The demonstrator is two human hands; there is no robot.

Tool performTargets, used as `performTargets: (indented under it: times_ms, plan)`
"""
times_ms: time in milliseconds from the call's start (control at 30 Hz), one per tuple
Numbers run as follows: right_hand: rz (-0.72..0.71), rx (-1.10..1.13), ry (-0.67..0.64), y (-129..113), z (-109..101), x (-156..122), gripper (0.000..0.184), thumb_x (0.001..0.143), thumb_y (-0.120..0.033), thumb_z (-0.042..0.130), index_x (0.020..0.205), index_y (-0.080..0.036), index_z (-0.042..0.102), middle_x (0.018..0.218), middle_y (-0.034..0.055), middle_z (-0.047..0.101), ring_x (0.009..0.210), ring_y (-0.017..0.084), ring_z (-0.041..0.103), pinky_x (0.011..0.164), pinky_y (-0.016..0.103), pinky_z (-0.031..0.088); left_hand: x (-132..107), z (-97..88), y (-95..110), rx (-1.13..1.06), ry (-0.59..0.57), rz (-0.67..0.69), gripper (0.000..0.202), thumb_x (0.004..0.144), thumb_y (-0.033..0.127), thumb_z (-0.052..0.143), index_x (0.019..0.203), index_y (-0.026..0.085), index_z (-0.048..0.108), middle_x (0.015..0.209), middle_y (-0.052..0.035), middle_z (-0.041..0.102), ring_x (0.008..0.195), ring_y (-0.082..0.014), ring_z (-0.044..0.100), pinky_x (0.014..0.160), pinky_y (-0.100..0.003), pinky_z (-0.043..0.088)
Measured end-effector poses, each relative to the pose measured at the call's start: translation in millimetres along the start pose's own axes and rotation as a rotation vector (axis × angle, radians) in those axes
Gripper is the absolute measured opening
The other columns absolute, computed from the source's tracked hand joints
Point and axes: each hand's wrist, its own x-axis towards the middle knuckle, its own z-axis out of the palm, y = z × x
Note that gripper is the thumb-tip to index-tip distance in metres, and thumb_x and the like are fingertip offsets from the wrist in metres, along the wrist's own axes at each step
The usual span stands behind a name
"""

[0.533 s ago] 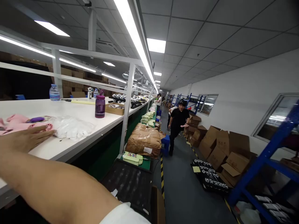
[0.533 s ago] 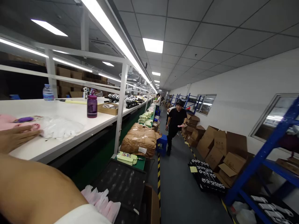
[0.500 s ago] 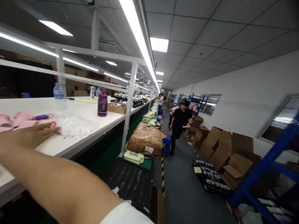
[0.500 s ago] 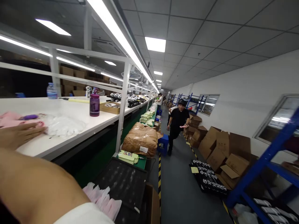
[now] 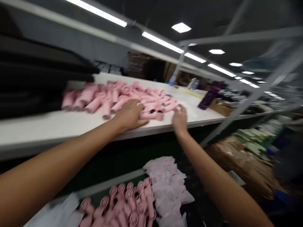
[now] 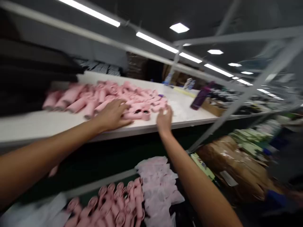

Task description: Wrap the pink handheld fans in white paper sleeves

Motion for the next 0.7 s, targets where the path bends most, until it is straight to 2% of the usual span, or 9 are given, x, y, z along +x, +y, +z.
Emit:
performTargets:
  times_ms: [33, 100, 200, 267, 333, 433, 500, 600, 700]
  plan:
    - [-0.005, -0.007, 0.008, 3.1, -4.1, -14.8, 0.047, 0.097, -0.029, 0.040, 0.138, -0.006, 0.039, 0.142, 0.0225, 0.042, 0.131, 0.023, 0.041, 0.111, 0.043, 0.029, -10.7, -7.3, 3.5, -0.027, 0.024, -0.014, 0.052, 0.078, 0.050, 0.067, 0.113, 0.014, 0.057, 0.128, -0.0176, 0.051, 0.123, -0.0349, 0.046, 0.103, -0.050, 0.040]
    - [-0.169, -0.057, 0.016, 7.7, -9.2, -41.2, 0.048, 0.092, -0.039, 0.054, 0.132, -0.012, 0.050, 0.135, 0.0186, 0.050, 0.126, 0.022, 0.048, 0.104, 0.039, 0.038, -41.2, -24.3, 6.7, -0.073, 0.094, -0.007, 0.041, 0.085, 0.045, 0.061, 0.115, 0.017, 0.056, 0.134, -0.0136, 0.048, 0.130, -0.0308, 0.041, 0.107, -0.050, 0.037]
    - [-0.423, -0.242, 0.002, 3.8, -6.4, -66.4, 0.053, 0.081, -0.048, 0.068, 0.121, -0.014, 0.061, 0.126, 0.0186, 0.055, 0.118, 0.025, 0.054, 0.093, 0.038, 0.045, -116.4, -48.4, 4.9, -0.103, 0.229, -0.089, 0.023, 0.093, 0.033, 0.051, 0.111, 0.021, 0.056, 0.135, -0.0074, 0.048, 0.128, -0.0239, 0.044, 0.106, -0.045, 0.039]
    - [-0.537, -0.374, 0.006, -7.3, 3.2, -72.2, 0.049, 0.082, -0.052, 0.066, 0.112, -0.013, 0.067, 0.111, 0.0172, 0.061, 0.104, 0.023, 0.059, 0.087, 0.039, 0.045, -188.3, -57.3, 1.3, -0.098, 0.317, -0.206, 0.015, 0.092, 0.025, 0.051, 0.104, 0.020, 0.058, 0.125, -0.0077, 0.054, 0.119, -0.0223, 0.051, 0.101, -0.041, 0.045]
    - [-0.577, -0.456, -0.066, -20.4, 18.3, -68.3, 0.049, 0.085, -0.057, 0.059, 0.100, -0.012, 0.071, 0.089, 0.0119, 0.065, 0.085, 0.018, 0.060, 0.078, 0.036, 0.044, -271.9, -58.0, -4.0, -0.075, 0.313, -0.383, 0.012, 0.090, 0.019, 0.053, 0.100, 0.019, 0.059, 0.111, -0.0081, 0.059, 0.107, -0.0213, 0.057, 0.094, -0.038, 0.048]
    - [-0.540, -0.563, -0.210, -31.6, 43.4, -46.9, 0.066, 0.080, -0.071, 0.050, 0.083, -0.010, 0.073, 0.075, 0.0079, 0.062, 0.069, 0.013, 0.051, 0.067, 0.034, 0.038, -395.1, -48.3, -9.2, -0.021, 0.093, -0.701, 0.013, 0.093, 0.020, 0.048, 0.099, 0.018, 0.059, 0.101, -0.0078, 0.061, 0.101, -0.0223, 0.057, 0.089, -0.037, 0.047]
    - [-0.498, -0.657, -0.235, -31.2, 54.6, -30.4, 0.072, 0.076, -0.076, 0.047, 0.076, -0.009, 0.073, 0.076, 0.0098, 0.063, 0.068, 0.014, 0.049, 0.066, 0.036, 0.035, -460.4, -39.7, -4.6, 0.004, 0.024, -0.878, 0.016, 0.094, 0.027, 0.047, 0.098, 0.019, 0.060, 0.102, -0.0080, 0.062, 0.100, -0.0233, 0.057, 0.085, -0.036, 0.047]
    - [-0.453, -0.698, -0.228, -24.5, 56.6, -21.9, 0.064, 0.081, -0.071, 0.049, 0.075, -0.012, 0.073, 0.079, 0.0113, 0.066, 0.073, 0.018, 0.053, 0.068, 0.038, 0.036, -519.5, -24.1, 8.5, -0.049, -0.022, -1.135, 0.026, 0.094, 0.039, 0.045, 0.100, 0.021, 0.062, 0.108, -0.0073, 0.063, 0.102, -0.0239, 0.057, 0.074, -0.031, 0.049]
    - [-0.556, -0.569, -0.106, -19.2, 42.9, -43.6, 0.045, 0.086, -0.056, 0.057, 0.091, -0.014, 0.074, 0.089, 0.0132, 0.069, 0.086, 0.020, 0.061, 0.074, 0.037, 0.041, -536.1, 1.5, 0.8, -0.094, -0.090, -1.229, 0.033, 0.093, 0.046, 0.041, 0.099, 0.022, 0.064, 0.109, -0.0067, 0.065, 0.104, -0.0254, 0.058, 0.082, -0.034, 0.050]
